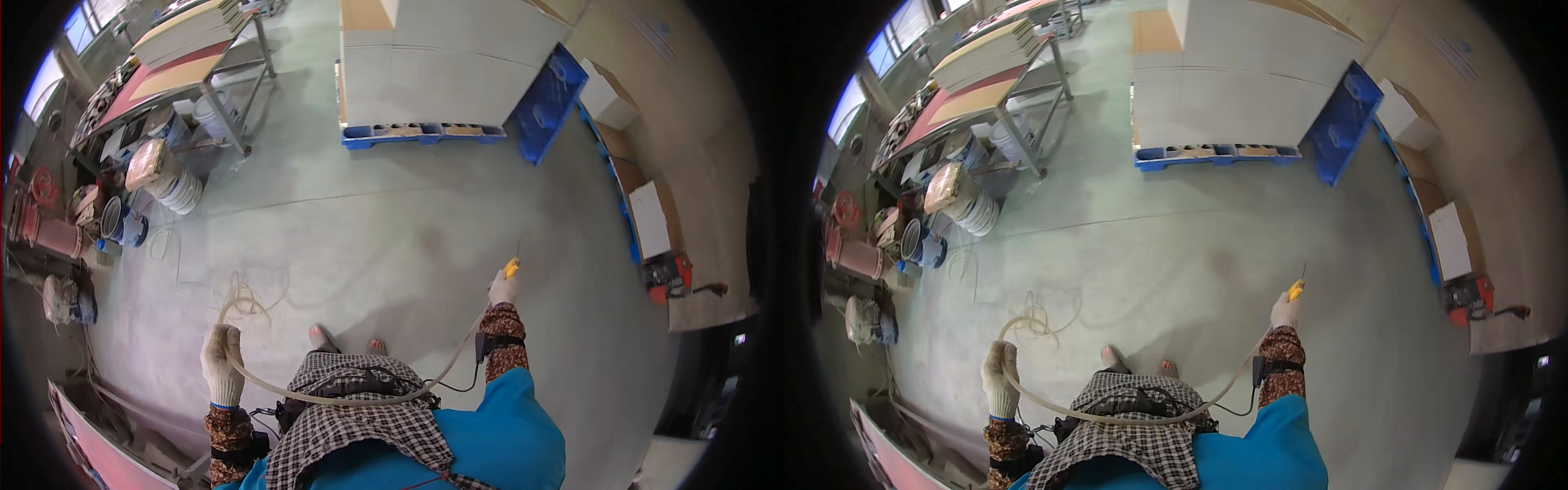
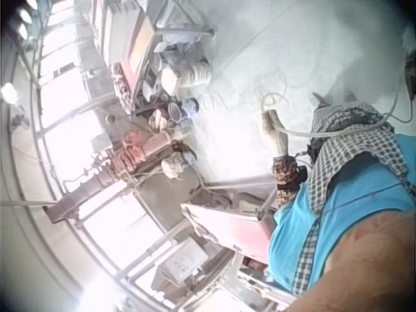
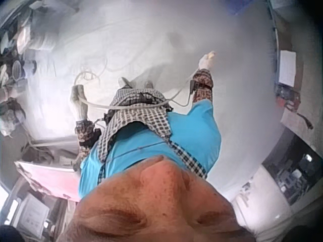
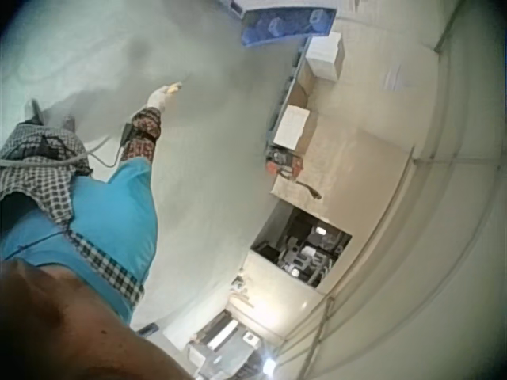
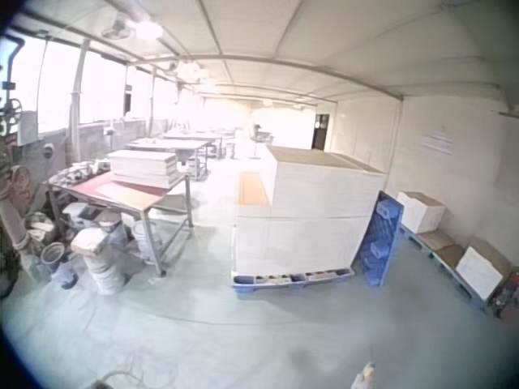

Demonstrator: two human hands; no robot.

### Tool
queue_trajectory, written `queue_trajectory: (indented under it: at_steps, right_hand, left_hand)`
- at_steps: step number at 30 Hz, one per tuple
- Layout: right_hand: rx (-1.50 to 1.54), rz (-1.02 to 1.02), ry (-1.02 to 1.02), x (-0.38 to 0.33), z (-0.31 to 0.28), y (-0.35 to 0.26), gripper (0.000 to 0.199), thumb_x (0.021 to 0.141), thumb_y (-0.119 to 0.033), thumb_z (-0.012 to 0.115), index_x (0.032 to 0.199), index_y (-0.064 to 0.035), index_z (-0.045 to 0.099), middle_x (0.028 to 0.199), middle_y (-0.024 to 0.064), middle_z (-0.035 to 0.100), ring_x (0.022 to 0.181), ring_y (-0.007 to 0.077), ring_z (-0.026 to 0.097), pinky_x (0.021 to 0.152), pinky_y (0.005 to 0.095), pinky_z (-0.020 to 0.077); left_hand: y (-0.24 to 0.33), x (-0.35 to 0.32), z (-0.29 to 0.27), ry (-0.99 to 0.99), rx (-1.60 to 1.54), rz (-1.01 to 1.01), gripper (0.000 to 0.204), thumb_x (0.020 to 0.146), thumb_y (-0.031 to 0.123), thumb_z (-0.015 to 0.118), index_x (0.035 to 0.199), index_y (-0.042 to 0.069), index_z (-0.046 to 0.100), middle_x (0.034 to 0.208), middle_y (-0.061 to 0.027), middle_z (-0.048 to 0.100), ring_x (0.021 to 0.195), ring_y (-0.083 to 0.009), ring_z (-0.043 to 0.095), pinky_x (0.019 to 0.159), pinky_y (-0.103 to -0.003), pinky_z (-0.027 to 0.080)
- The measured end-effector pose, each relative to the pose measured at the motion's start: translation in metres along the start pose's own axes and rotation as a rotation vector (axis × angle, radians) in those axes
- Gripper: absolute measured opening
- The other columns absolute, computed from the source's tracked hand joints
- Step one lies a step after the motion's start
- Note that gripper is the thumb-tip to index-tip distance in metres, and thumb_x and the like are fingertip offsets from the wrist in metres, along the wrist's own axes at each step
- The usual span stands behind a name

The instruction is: The person is moving a pallet of wood with a pallet jack.

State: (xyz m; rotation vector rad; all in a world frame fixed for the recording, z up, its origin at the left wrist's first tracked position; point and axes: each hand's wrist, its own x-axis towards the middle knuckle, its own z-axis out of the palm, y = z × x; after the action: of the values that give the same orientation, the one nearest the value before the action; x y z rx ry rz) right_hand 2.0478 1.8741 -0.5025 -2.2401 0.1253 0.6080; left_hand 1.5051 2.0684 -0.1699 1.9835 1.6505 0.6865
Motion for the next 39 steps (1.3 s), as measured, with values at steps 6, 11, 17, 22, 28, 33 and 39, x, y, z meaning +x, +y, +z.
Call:
queue_trajectory:
  at_steps: [6,11,17,22,28,33,39]
  right_hand:
    - [-0.369,-0.265,-0.369,-0.077,0.164,-0.002,0.047,0.097,-0.038,0.056,0.117,0.0048,0.063,0.086,0.0197,0.073,0.081,0.0375,0.074,0.074,0.0470,0.0575]
    - [-0.816,-0.550,-0.747,-0.158,0.174,-0.080,0.051,0.094,-0.041,0.058,0.114,0.0048,0.066,0.102,0.0308,0.072,0.099,0.0476,0.069,0.087,0.0543,0.0546]
    - [-0.310,-0.482,-0.121,-0.061,0.162,-0.127,0.048,0.099,-0.038,0.054,0.110,0.0067,0.063,0.094,0.0279,0.071,0.094,0.0461,0.070,0.082,0.0541,0.0542]
    - [-0.380,-0.465,-0.261,-0.093,0.157,-0.175,0.048,0.100,-0.039,0.054,0.106,0.0068,0.063,0.093,0.0266,0.071,0.092,0.0454,0.070,0.082,0.0541,0.0535]
    - [-0.945,-0.856,-0.833,-0.269,0.179,-0.221,0.053,0.098,-0.046,0.054,0.114,0.0040,0.063,0.110,0.0331,0.069,0.106,0.0497,0.067,0.092,0.0547,0.0531]
    - [-0.799,-0.787,-0.665,-0.232,0.222,-0.284,0.054,0.100,-0.049,0.053,0.119,0.0007,0.059,0.112,0.0323,0.069,0.109,0.0498,0.066,0.096,0.0570,0.0506]
    - [-0.500,-0.512,-0.452,-0.110,0.266,-0.363,0.061,0.100,-0.053,0.050,0.123,0.0020,0.059,0.116,0.0331,0.068,0.115,0.0480,0.064,0.098,0.0558,0.0492]
  left_hand:
    - [-0.028,0.070,-0.006,0.064,-0.080,-0.025,0.015,0.102,0.015,0.063,0.097,0.001,0.064,0.083,-0.0105,0.059,0.075,-0.0203,0.055,0.071,-0.034,0.047]
    - [-0.019,0.092,-0.010,0.097,-0.070,-0.092,0.016,0.100,0.017,0.065,0.099,0.002,0.065,0.084,-0.0124,0.061,0.076,-0.0255,0.059,0.073,-0.036,0.049]
    - [-0.016,0.094,-0.038,0.143,0.006,-0.031,0.018,0.100,0.021,0.067,0.101,0.003,0.067,0.087,-0.0161,0.064,0.077,-0.0315,0.063,0.072,-0.039,0.051]
    - [-0.032,0.097,-0.053,0.223,-0.024,-0.031,0.019,0.101,0.021,0.065,0.104,0.003,0.068,0.090,-0.0149,0.068,0.082,-0.0266,0.065,0.077,-0.037,0.053]
    - [-0.033,0.095,-0.081,0.181,-0.043,-0.142,0.017,0.099,0.021,0.067,0.103,0.004,0.068,0.089,-0.0155,0.066,0.082,-0.0307,0.066,0.075,-0.039,0.052]
    - [-0.030,0.115,-0.073,0.214,-0.048,-0.218,0.019,0.099,0.024,0.067,0.103,0.006,0.068,0.089,-0.0150,0.065,0.082,-0.0327,0.066,0.074,-0.041,0.052]
    - [-0.006,0.175,-0.036,0.231,-0.024,-0.274,0.018,0.099,0.023,0.067,0.102,0.005,0.068,0.091,-0.0157,0.066,0.084,-0.0328,0.066,0.075,-0.040,0.052]
